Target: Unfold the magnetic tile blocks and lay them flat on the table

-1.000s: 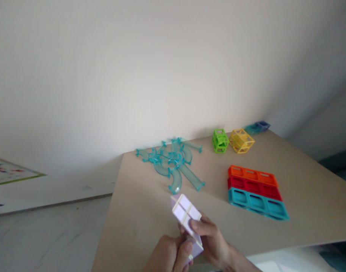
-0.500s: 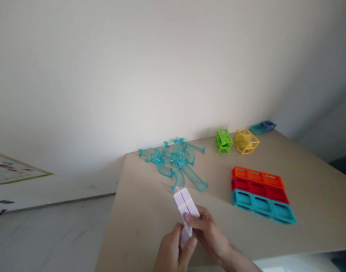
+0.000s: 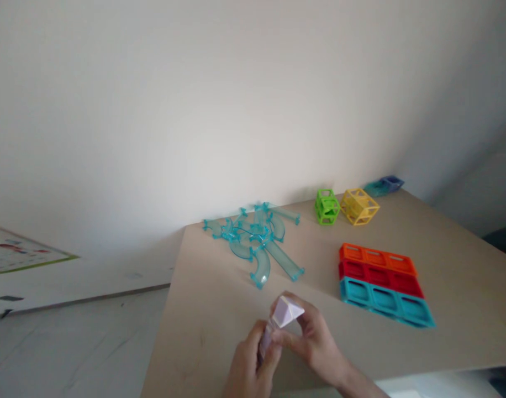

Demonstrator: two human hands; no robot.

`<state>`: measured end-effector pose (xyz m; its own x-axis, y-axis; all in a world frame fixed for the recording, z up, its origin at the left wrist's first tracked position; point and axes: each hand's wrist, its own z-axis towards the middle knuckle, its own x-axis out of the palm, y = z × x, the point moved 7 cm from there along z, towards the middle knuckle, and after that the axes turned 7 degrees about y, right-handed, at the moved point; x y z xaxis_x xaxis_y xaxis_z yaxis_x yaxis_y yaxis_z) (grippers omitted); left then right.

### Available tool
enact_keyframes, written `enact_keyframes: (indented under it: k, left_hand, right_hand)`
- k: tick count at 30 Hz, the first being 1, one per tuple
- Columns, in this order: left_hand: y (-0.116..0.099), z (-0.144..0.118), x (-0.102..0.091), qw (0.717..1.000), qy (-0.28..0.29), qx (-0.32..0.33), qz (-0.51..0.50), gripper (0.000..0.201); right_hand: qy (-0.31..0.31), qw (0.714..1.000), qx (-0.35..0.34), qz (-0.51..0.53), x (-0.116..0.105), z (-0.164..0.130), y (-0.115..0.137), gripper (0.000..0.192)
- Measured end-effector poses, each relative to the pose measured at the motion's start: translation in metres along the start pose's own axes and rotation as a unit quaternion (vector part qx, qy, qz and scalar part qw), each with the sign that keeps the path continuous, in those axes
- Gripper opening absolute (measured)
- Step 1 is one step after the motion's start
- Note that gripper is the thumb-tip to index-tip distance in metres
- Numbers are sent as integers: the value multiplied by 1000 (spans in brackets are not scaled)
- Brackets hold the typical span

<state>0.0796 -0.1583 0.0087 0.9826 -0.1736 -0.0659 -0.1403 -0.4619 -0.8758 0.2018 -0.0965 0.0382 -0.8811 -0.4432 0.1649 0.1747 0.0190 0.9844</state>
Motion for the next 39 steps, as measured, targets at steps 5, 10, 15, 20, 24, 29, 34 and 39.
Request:
enact_keyframes:
  k: [5, 10, 15, 20, 24, 29, 34, 39]
  left_hand:
    - [0, 2, 7, 997, 82, -8, -9, 46]
    - [-4, -7, 22, 969, 201, -13, -144, 51]
    - [0, -4, 17, 951, 210, -32, -225, 60]
    - [-8, 10, -2, 993, 99, 26, -58, 51]
    - [-3, 9, -2, 997, 74, 17, -22, 48]
    - [7, 5, 7, 943, 204, -23, -263, 49]
    - [11, 11, -3, 948, 209, -28, -241, 48]
    - [5, 14, -7, 993, 109, 16, -40, 45]
  right_hand:
    - [64, 993, 32, 97, 3, 7, -2, 33]
    - [50, 952, 40, 299, 20, 5, -20, 45]
    - [-22, 929, 94, 358, 28, 4, -38, 47]
    - [-52, 990, 72, 112, 2, 11, -24, 37]
    - [-42, 998, 28, 33, -5, 11, -16, 33]
    - [-81, 985, -50, -141, -25, 7, -7, 20]
    - [18, 938, -84, -335, -37, 6, 15, 26]
    - [149, 885, -64, -437, -30, 2, 43, 32]
